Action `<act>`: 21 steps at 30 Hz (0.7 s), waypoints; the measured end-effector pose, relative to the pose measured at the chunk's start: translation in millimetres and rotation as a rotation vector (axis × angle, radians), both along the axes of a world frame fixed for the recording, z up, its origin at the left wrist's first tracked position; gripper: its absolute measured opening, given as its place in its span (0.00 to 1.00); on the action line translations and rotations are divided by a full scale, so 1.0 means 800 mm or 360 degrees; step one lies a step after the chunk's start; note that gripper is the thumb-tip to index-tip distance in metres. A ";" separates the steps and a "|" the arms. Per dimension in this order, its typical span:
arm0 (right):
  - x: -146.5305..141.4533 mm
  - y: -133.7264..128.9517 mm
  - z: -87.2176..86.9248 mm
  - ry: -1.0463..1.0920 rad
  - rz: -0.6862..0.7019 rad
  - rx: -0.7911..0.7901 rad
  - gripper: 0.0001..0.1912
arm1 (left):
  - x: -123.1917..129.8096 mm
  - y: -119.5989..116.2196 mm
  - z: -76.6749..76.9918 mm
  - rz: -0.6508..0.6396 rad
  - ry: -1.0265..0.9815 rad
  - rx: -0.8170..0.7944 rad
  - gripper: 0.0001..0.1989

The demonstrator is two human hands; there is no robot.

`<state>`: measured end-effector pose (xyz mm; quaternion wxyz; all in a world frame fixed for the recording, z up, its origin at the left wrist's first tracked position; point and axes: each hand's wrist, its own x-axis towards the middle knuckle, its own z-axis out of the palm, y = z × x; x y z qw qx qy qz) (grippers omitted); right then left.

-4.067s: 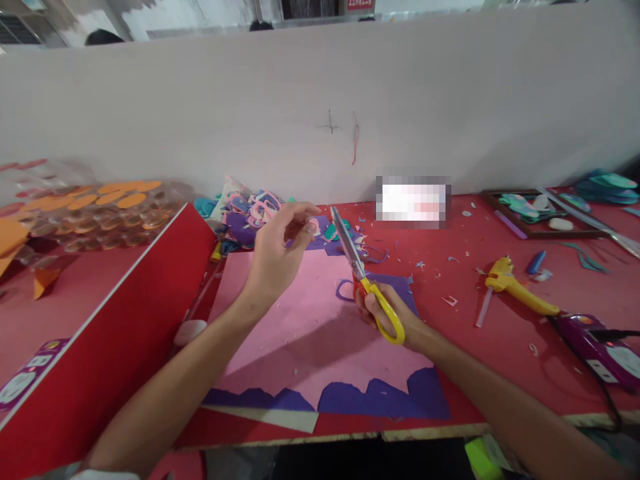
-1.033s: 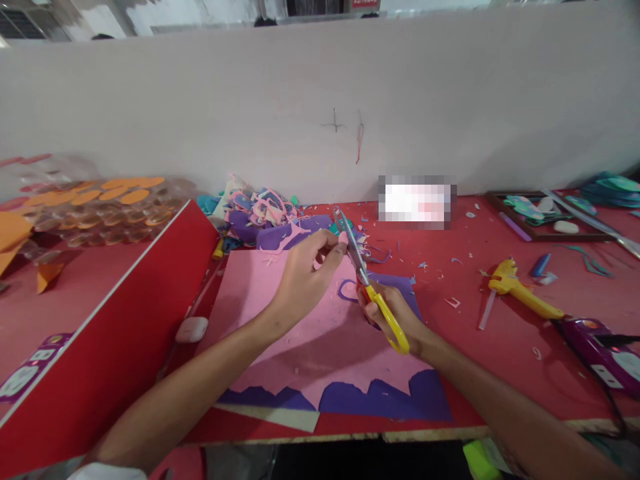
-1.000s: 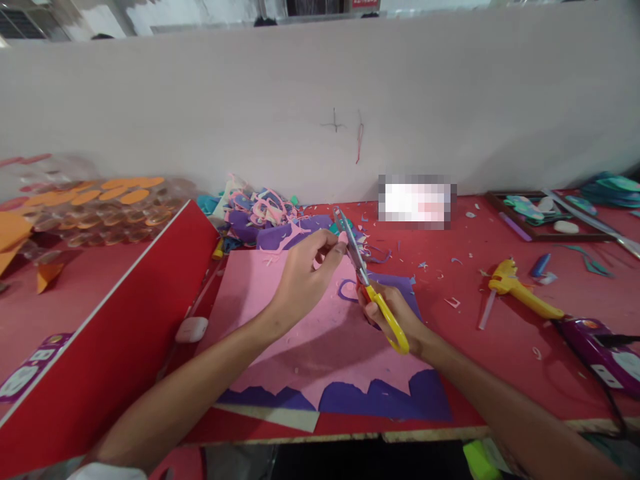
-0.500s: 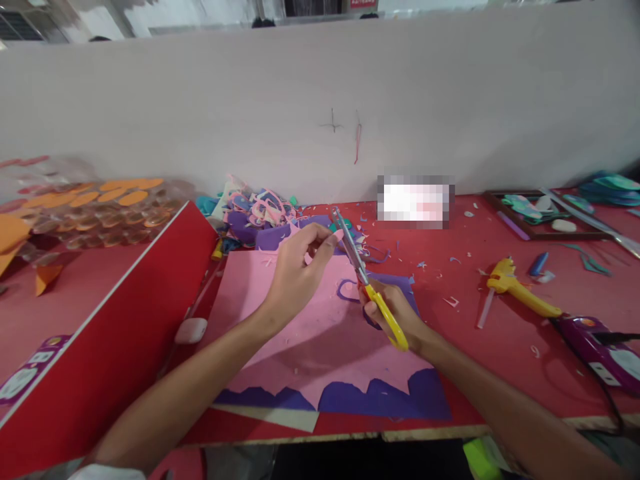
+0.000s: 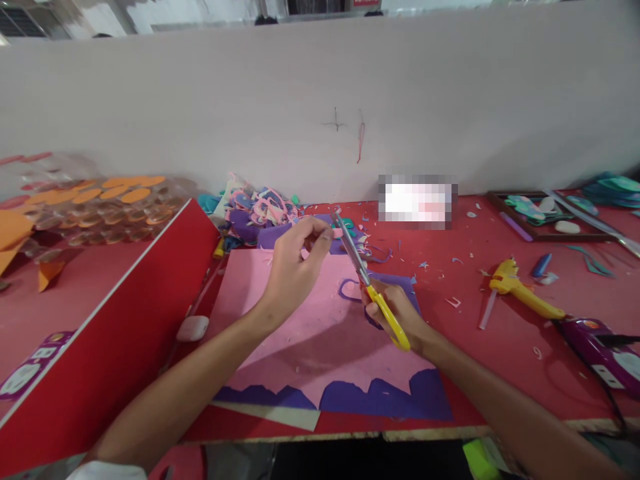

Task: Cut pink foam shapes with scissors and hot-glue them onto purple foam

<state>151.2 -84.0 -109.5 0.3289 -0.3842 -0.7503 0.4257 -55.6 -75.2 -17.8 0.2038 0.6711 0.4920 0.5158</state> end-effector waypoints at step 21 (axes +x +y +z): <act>-0.002 -0.002 0.003 -0.0042 -0.0045 -0.0074 0.29 | -0.007 0.001 0.009 0.0046 0.0031 0.0108 0.08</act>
